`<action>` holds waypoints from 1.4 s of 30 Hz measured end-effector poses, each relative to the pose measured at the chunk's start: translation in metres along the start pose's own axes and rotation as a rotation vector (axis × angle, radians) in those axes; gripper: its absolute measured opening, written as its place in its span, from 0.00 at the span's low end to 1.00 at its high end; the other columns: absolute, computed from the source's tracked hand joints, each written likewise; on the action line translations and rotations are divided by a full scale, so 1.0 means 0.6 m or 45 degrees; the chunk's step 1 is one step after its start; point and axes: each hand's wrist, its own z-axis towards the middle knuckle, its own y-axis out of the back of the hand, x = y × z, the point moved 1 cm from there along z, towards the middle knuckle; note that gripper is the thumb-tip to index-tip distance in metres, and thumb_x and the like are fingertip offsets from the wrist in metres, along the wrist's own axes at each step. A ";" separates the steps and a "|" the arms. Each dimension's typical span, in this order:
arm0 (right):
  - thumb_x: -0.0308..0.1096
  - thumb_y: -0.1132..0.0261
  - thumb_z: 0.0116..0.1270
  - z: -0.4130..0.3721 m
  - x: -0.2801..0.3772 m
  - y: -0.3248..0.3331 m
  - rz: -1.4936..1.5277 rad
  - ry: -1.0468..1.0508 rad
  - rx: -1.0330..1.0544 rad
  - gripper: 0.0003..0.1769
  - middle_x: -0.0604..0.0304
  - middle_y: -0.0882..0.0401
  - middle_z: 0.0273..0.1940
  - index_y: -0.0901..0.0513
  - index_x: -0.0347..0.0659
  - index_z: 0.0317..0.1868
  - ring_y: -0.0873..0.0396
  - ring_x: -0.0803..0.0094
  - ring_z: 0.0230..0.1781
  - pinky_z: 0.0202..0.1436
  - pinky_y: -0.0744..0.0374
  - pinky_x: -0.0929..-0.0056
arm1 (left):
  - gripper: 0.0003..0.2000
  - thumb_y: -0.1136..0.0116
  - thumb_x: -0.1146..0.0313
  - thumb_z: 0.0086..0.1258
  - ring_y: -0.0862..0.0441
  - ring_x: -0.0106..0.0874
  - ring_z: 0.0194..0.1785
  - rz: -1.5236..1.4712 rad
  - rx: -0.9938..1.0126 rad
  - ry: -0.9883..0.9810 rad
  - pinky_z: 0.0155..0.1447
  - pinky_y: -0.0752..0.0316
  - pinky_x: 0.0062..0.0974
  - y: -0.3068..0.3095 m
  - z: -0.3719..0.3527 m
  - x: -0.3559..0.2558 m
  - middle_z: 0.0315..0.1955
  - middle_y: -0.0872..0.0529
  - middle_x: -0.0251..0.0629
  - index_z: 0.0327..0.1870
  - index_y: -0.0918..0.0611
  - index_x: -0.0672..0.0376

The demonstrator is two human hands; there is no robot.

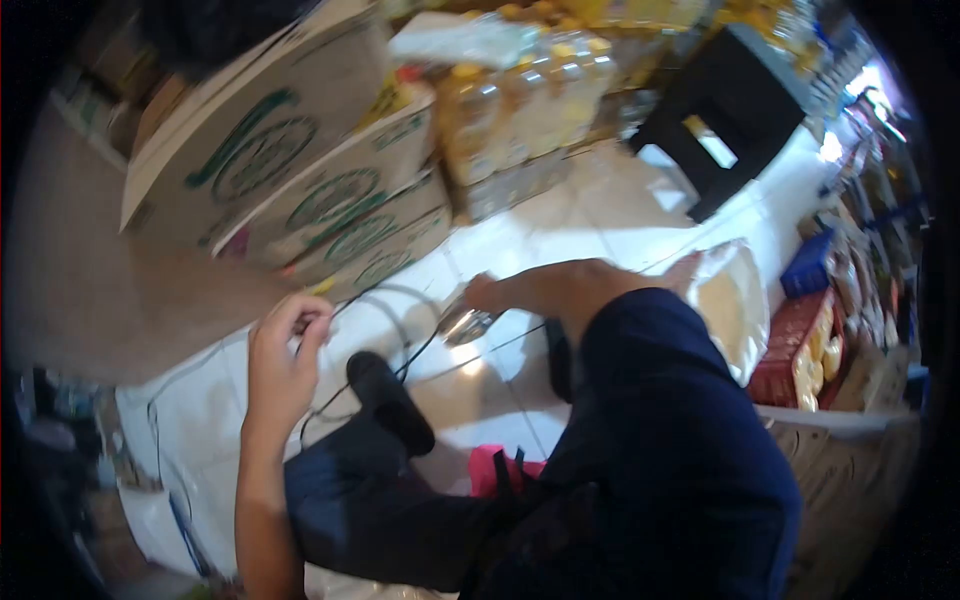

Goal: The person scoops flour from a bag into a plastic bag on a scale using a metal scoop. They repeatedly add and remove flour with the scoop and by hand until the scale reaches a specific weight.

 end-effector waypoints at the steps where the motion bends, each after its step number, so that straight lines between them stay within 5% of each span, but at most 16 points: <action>1: 0.36 0.34 0.56 0.006 -0.001 0.000 0.020 0.004 -0.034 0.07 0.56 0.15 0.36 0.13 0.49 0.35 0.15 0.60 0.41 0.42 0.18 0.59 | 0.06 0.42 0.77 0.64 0.22 0.25 0.30 -0.192 0.009 0.098 0.37 0.28 0.22 -0.008 -0.002 0.010 0.27 0.19 0.36 0.41 0.21 0.63; 5: 0.40 0.28 0.47 0.008 -0.016 0.053 -0.215 0.105 0.024 0.11 0.60 0.14 0.32 0.12 0.54 0.34 0.15 0.61 0.36 0.35 0.17 0.58 | 0.13 0.41 0.75 0.64 0.19 0.23 0.36 -0.172 0.332 0.192 0.41 0.26 0.20 -0.016 -0.012 0.026 0.35 0.18 0.37 0.50 0.22 0.63; 10: 0.39 0.23 0.46 0.034 -0.068 0.084 -0.096 -0.186 0.348 0.17 0.62 0.13 0.42 0.11 0.51 0.40 0.16 0.63 0.45 0.41 0.17 0.59 | 0.22 0.36 0.63 0.64 0.18 0.27 0.37 0.146 1.321 0.198 0.44 0.24 0.24 -0.028 -0.026 0.024 0.37 0.17 0.40 0.56 0.24 0.64; 18: 0.48 0.24 0.44 -0.084 -0.151 0.168 -0.163 -0.301 0.246 0.22 0.60 0.14 0.43 0.11 0.49 0.40 0.17 0.62 0.44 0.44 0.19 0.59 | 0.21 0.38 0.63 0.66 0.18 0.28 0.37 0.162 1.138 0.114 0.45 0.24 0.26 -0.039 -0.013 -0.028 0.37 0.15 0.42 0.57 0.24 0.64; 21: 0.41 0.25 0.45 -0.139 -0.169 0.199 -0.051 -0.428 -0.049 0.18 0.58 0.14 0.42 0.12 0.50 0.39 0.17 0.61 0.45 0.47 0.19 0.60 | 0.21 0.38 0.62 0.66 0.18 0.28 0.37 0.153 1.149 0.133 0.45 0.24 0.27 -0.040 -0.014 -0.017 0.37 0.15 0.42 0.57 0.24 0.63; 24: 0.39 0.28 0.48 -0.252 -0.153 0.289 0.049 -0.546 0.015 0.16 0.55 0.14 0.40 0.12 0.45 0.38 0.16 0.60 0.44 0.46 0.19 0.61 | 0.23 0.39 0.59 0.67 0.18 0.29 0.38 0.154 1.165 0.127 0.46 0.24 0.27 -0.039 -0.017 0.007 0.38 0.15 0.44 0.57 0.24 0.64; 28: 0.36 0.28 0.47 -0.307 -0.185 0.295 0.033 -0.661 -0.253 0.15 0.54 0.14 0.40 0.13 0.43 0.38 0.16 0.61 0.44 0.45 0.19 0.62 | 0.23 0.39 0.59 0.66 0.17 0.30 0.39 0.165 1.190 0.179 0.47 0.24 0.28 -0.044 -0.020 0.016 0.38 0.14 0.44 0.57 0.23 0.64; 38: 0.37 0.29 0.46 -0.496 -0.235 0.303 0.335 -1.051 -0.290 0.17 0.53 0.14 0.39 0.12 0.40 0.37 0.16 0.58 0.41 0.42 0.19 0.62 | 0.23 0.38 0.58 0.64 0.17 0.33 0.39 0.290 1.118 0.095 0.46 0.23 0.30 -0.044 -0.023 0.022 0.37 0.14 0.48 0.55 0.22 0.65; 42: 0.42 0.32 0.51 -0.652 -0.223 0.320 0.251 -0.882 -0.672 0.14 0.52 0.15 0.32 0.12 0.43 0.36 0.16 0.56 0.33 0.39 0.20 0.61 | 0.22 0.37 0.60 0.63 0.16 0.35 0.38 0.295 1.158 0.106 0.46 0.23 0.31 -0.038 -0.034 -0.020 0.37 0.14 0.47 0.54 0.22 0.64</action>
